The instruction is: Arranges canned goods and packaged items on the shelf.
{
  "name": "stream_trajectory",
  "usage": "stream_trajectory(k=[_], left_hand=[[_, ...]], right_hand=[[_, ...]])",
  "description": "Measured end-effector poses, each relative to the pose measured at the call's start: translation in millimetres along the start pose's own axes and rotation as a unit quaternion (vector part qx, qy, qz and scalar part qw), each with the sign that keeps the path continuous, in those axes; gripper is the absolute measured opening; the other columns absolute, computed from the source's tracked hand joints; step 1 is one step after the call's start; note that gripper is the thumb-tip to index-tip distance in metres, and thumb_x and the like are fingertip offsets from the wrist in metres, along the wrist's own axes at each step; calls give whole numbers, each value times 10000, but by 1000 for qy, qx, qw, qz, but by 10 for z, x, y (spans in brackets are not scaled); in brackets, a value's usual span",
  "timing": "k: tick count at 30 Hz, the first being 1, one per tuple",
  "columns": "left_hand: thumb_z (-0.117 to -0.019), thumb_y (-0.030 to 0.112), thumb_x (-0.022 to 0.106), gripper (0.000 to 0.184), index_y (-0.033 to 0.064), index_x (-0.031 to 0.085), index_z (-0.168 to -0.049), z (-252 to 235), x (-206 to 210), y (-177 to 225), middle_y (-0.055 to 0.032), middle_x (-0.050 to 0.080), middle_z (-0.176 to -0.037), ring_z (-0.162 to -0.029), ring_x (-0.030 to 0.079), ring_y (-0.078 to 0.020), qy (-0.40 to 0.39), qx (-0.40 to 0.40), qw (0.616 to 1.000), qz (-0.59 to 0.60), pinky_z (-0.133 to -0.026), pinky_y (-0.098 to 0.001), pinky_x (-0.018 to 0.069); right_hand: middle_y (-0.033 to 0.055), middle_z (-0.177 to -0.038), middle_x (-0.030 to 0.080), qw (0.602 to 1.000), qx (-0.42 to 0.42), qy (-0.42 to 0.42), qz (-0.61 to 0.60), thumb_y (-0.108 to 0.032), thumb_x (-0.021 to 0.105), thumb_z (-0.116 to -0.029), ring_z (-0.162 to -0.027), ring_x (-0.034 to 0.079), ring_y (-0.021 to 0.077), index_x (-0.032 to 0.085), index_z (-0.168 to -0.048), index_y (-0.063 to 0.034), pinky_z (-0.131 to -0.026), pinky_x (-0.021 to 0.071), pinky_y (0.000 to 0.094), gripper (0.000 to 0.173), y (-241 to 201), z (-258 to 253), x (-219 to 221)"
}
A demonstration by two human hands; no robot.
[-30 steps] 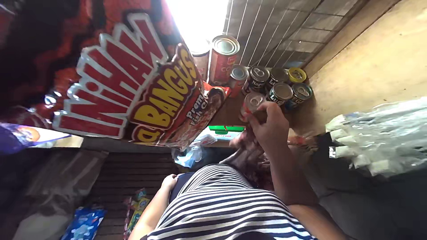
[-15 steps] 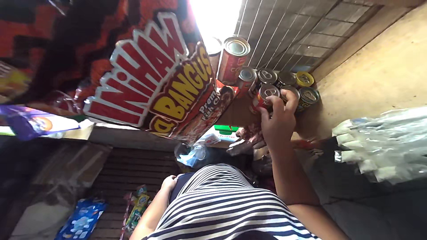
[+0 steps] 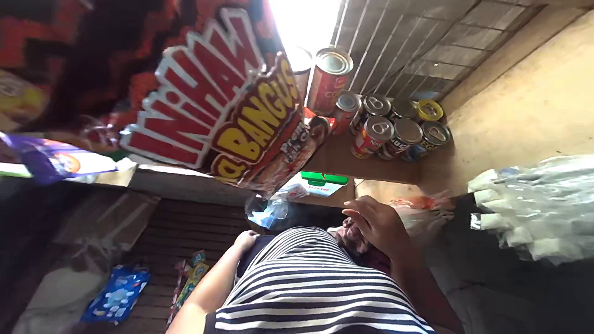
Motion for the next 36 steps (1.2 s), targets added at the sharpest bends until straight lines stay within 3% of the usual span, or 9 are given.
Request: stream_trajectory(k=[6,9,12,17,20,25,30,33,36], left_hand=[[-1061,298,540,408,-54,663,-1228,714,-457,1307,-246,660,-1220,-1151,629,-326,-62,236,968,57,-1045,-514,454],[-1021,239,609,331,-41,691,-1176,1216,-761,1697,-168,692,-1164,-1078,640,-178,-86,351,929,82,-996,-395,490],[-995,219,634,306,-19,693,-1178,1600,-991,1790,-71,711,-1160,-1052,648,-43,-102,432,888,122,-960,-276,521],[-950,234,668,319,-21,717,-1136,1933,-1314,1585,-91,714,-1150,-1058,656,-103,-56,500,859,94,-883,-287,546],[-957,166,657,281,-54,703,-1124,2032,-1477,1405,-82,734,-1078,-982,683,-66,-21,522,843,125,-877,-255,563],[-992,148,607,256,-54,686,-1128,2081,-1744,1273,-110,716,-1090,-990,681,-101,215,468,828,222,-881,-295,566],[-983,84,619,178,-70,665,-1058,2078,-1903,1395,-98,697,-1011,-949,672,-74,472,450,687,321,-847,-257,568],[-933,60,676,217,-91,682,-1089,2079,-1891,1600,-203,686,-1110,-1041,683,-199,561,456,633,278,-891,-331,576],[-860,146,780,423,-82,676,-1202,1987,-1842,1844,-261,656,-1212,-1163,634,-337,617,440,620,204,-998,-430,523]], right_hand=[[140,-825,689,998,-26,-43,-37,-231,555,-1052,-670,677,229,725,-1041,-24,-593,576,345,268,12,-53,131],[138,-804,680,998,-31,-46,-31,-221,561,-1046,-653,664,215,723,-1024,-19,-590,566,322,260,32,-97,112],[153,-818,690,997,-27,-59,-28,-221,568,-1037,-665,674,221,725,-1019,-1,-604,573,325,270,64,-132,91],[160,-815,684,997,-46,-62,-16,-221,561,-1039,-669,662,210,717,-1000,0,-607,555,299,273,85,-212,75],[179,-812,685,996,-52,-69,-7,-210,558,-1035,-653,659,222,714,-993,15,-596,551,303,277,71,-259,55],[222,-809,679,995,-56,-85,14,-161,572,-1023,-672,662,255,706,-987,60,-635,550,306,260,74,-297,-9],[243,-817,678,993,-59,-96,35,-133,587,-1016,-685,659,253,692,-974,83,-670,543,280,244,79,-311,-59],[231,-801,681,992,-64,-94,46,-133,592,-1007,-675,658,242,698,-956,74,-662,538,273,238,78,-319,-63],[232,-795,673,992,-57,-98,47,-127,593,-1005,-670,649,232,694,-957,81,-663,531,258,236,52,-327,-69]])
Point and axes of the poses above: each hand's wrist, its own z-axis away from the middle knuckle, its own x-axis out of the palm, y = z × x, the point moved 2 cm from there along -z, towards the middle knuckle
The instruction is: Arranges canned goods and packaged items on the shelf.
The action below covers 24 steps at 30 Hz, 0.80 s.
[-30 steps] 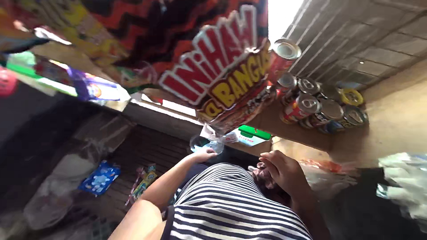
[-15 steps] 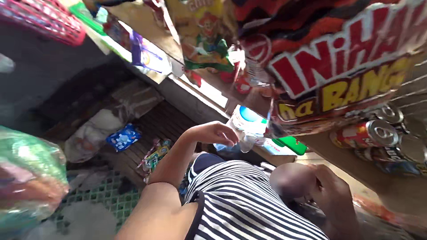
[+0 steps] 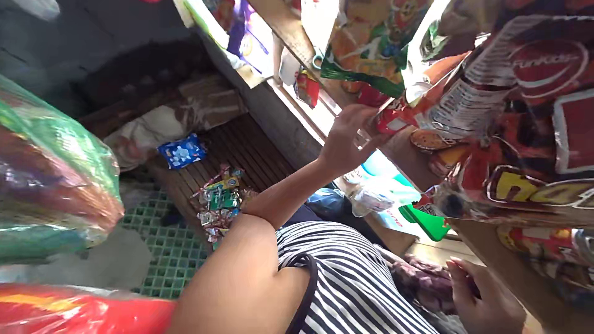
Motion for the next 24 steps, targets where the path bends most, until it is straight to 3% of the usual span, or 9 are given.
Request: stream_trajectory(k=[3,6,12,17,21,24], left_hand=[[-828,332,815,653,-70,633,-1309,-47,217,71,-268,643,-1262,-1198,616,-396,-4,-4,996,-84,-1022,-486,499],[-821,470,791,712,-56,658,-1282,-131,332,157,-240,680,-1179,-1077,673,-382,6,-8,984,-179,-894,-489,556],[-742,420,831,629,-51,722,-1144,-230,407,192,-213,713,-1031,-929,712,-362,50,7,967,-249,-772,-487,573],[-680,343,876,649,-93,705,-1129,-202,333,232,-228,712,-1028,-889,717,-350,45,1,984,-173,-741,-470,584],[-742,292,867,637,-83,670,-1217,-24,10,350,-239,694,-1128,-1002,699,-334,-51,-85,993,-69,-860,-499,573],[-792,253,831,505,-43,677,-1170,136,-274,347,-172,689,-1099,-994,682,-223,-114,-161,980,20,-856,-411,574]], right_hand=[[228,-786,669,1000,2,3,3,-123,594,-1001,-671,650,229,689,-953,82,-661,530,255,231,-11,18,17],[231,-777,670,1000,-2,10,10,-113,590,-992,-661,656,241,692,-945,80,-651,537,267,224,3,43,32],[217,-760,654,1000,-10,22,2,-123,588,-997,-668,641,235,691,-931,73,-654,522,250,232,7,81,65],[216,-766,660,1000,-10,26,-9,-127,588,-1001,-663,647,237,697,-942,71,-648,531,258,234,-11,83,57],[215,-754,653,999,-3,34,-15,-136,593,-1000,-654,636,234,700,-937,72,-640,523,258,243,9,121,60],[213,-757,658,999,-3,40,-12,-146,593,-1005,-666,644,231,704,-932,68,-650,526,257,252,31,155,48]])
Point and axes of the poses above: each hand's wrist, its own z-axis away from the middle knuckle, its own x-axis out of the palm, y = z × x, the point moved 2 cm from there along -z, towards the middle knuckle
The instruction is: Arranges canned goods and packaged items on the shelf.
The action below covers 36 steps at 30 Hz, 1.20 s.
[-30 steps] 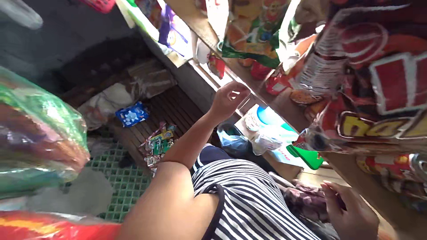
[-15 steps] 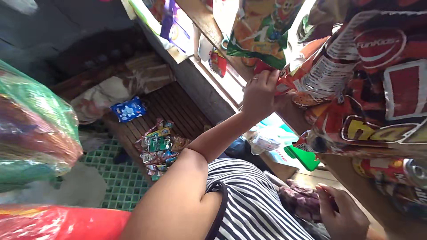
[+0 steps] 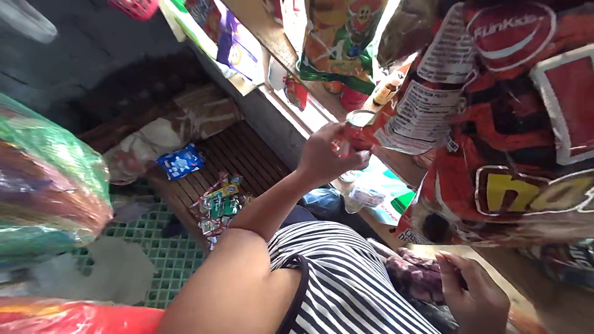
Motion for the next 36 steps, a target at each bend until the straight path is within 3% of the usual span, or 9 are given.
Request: stream_trajectory(k=[2,5,8,10,12,16,21,28,36], left_hand=[[-840,248,754,449,-27,648,-1179,141,-127,-126,-81,684,-1090,-969,680,-113,-63,-19,989,130,-830,-313,593],[-931,304,610,252,178,662,-1143,391,-181,-238,106,745,-982,-875,690,17,-168,-133,908,362,-798,-216,585],[-850,398,614,206,224,676,-941,612,-95,-150,53,735,-803,-690,688,-27,-253,-315,802,440,-631,-216,584],[-772,442,807,350,232,704,-1032,733,35,-162,88,743,-864,-764,698,-10,-349,-271,779,444,-706,-212,590],[-810,335,806,454,173,629,-1196,765,253,-137,142,724,-994,-896,677,46,-432,-171,807,365,-822,-189,577],[-802,176,823,577,-29,582,-1284,734,844,8,-18,705,-1152,-1085,642,19,-497,38,830,251,-987,-221,533],[-741,374,810,551,-29,663,-1086,765,1239,369,-155,721,-950,-925,707,-243,-515,237,813,134,-830,-448,561],[-748,363,801,596,-16,617,-1169,782,1410,491,-185,710,-978,-930,708,-356,-598,234,766,-15,-782,-578,542],[-767,371,814,652,-34,607,-1234,818,1562,610,-210,711,-1001,-965,697,-383,-616,227,754,-18,-835,-592,525]], right_hand=[[210,-762,658,1000,-1,7,0,-152,584,-1011,-686,644,221,695,-924,62,-664,519,243,256,6,6,-9],[213,-790,667,1000,5,24,-9,-162,587,-1017,-722,648,205,687,-928,60,-700,514,216,259,-7,-8,-33],[202,-822,675,998,22,45,-46,-156,610,-1013,-753,645,143,680,-955,68,-727,503,164,242,-26,-33,-100],[149,-837,674,990,44,85,-100,-147,621,-1010,-776,618,33,675,-971,69,-749,484,107,225,-52,-66,-185],[-16,-904,681,971,87,153,-160,-164,621,-1023,-837,605,-90,678,-1022,-27,-785,494,68,148,-111,-111,-318],[-231,-945,661,918,130,276,-252,-287,614,-1029,-821,620,-106,654,-1069,-322,-727,540,105,67,-366,-261,-390],[108,-898,668,952,-40,70,-295,-170,596,-1033,-884,654,134,698,-1007,-14,-859,548,248,189,-582,-252,13],[125,-819,679,981,120,115,-105,-181,512,-1060,-754,659,136,680,-985,10,-745,553,222,266,-280,175,97],[133,-869,669,984,95,128,-77,-198,473,-1086,-813,668,122,629,-1028,-6,-785,557,212,255,-247,274,-22]])
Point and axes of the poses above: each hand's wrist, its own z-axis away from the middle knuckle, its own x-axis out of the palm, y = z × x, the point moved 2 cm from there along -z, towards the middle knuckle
